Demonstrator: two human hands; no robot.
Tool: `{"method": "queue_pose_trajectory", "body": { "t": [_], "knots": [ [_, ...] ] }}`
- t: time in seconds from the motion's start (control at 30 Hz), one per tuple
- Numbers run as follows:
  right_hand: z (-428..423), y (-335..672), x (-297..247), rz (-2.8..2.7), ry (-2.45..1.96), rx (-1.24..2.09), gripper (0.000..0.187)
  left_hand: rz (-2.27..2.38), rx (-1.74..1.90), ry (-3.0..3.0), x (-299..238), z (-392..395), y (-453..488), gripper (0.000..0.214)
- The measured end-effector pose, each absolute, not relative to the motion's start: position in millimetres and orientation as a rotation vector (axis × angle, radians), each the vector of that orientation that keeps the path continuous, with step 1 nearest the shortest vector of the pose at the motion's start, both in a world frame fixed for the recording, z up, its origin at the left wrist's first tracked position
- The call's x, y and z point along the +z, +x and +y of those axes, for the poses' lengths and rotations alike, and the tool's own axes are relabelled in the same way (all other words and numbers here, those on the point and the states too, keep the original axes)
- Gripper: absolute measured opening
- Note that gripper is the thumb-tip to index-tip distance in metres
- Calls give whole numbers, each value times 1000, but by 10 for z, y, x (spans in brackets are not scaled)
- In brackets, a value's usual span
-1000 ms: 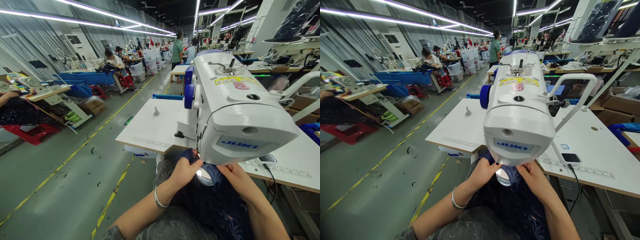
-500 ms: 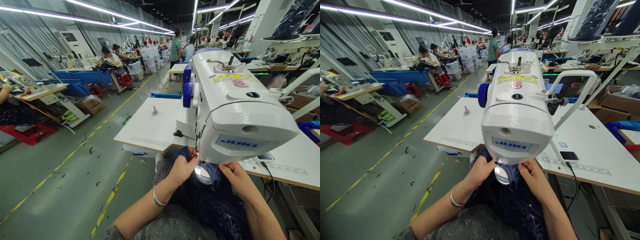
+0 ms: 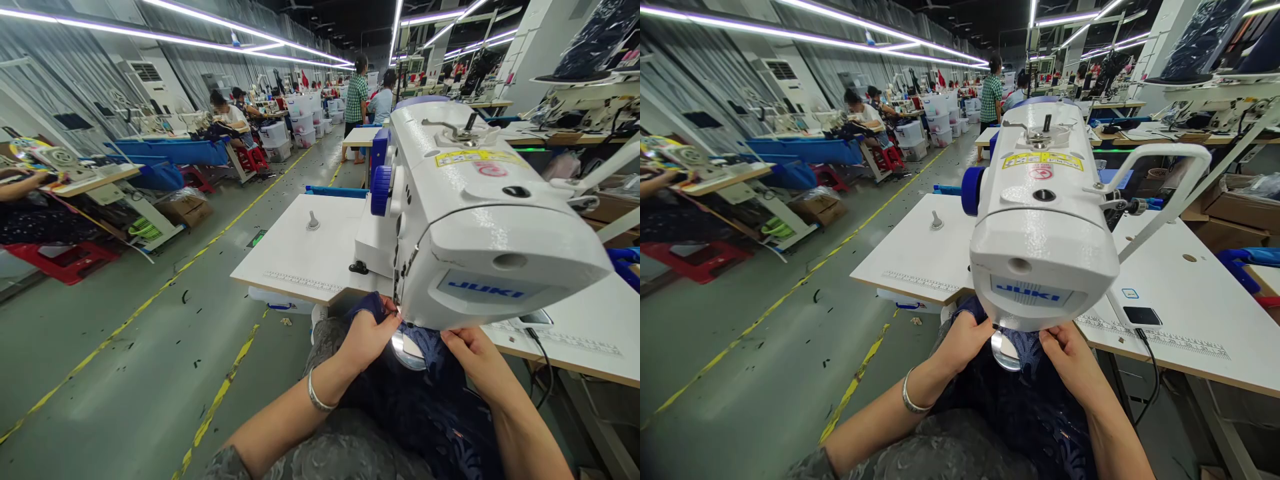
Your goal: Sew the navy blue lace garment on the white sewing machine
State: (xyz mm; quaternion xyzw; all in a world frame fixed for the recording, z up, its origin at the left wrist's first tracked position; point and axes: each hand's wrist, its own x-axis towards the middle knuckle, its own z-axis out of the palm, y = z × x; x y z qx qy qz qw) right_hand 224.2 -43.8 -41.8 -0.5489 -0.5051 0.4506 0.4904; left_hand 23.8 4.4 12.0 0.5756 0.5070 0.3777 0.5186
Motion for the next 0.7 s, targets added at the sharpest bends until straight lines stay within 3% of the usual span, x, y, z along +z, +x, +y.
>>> {"method": "queue_pose_trajectory", "body": {
  "t": [0.23,0.5,0.7],
  "knots": [
    [-446,2256,-397,-1259,-1371,1085,32,1171,870,1412,14,86,226,20],
    [-458,2262,-474,-1195,-1377,1098,45,1121,911,1389,-19,80,214,19],
    [-466,2281,-538,-1181,-1407,1127,40,1137,898,1385,2,73,152,24]
  ]
}}
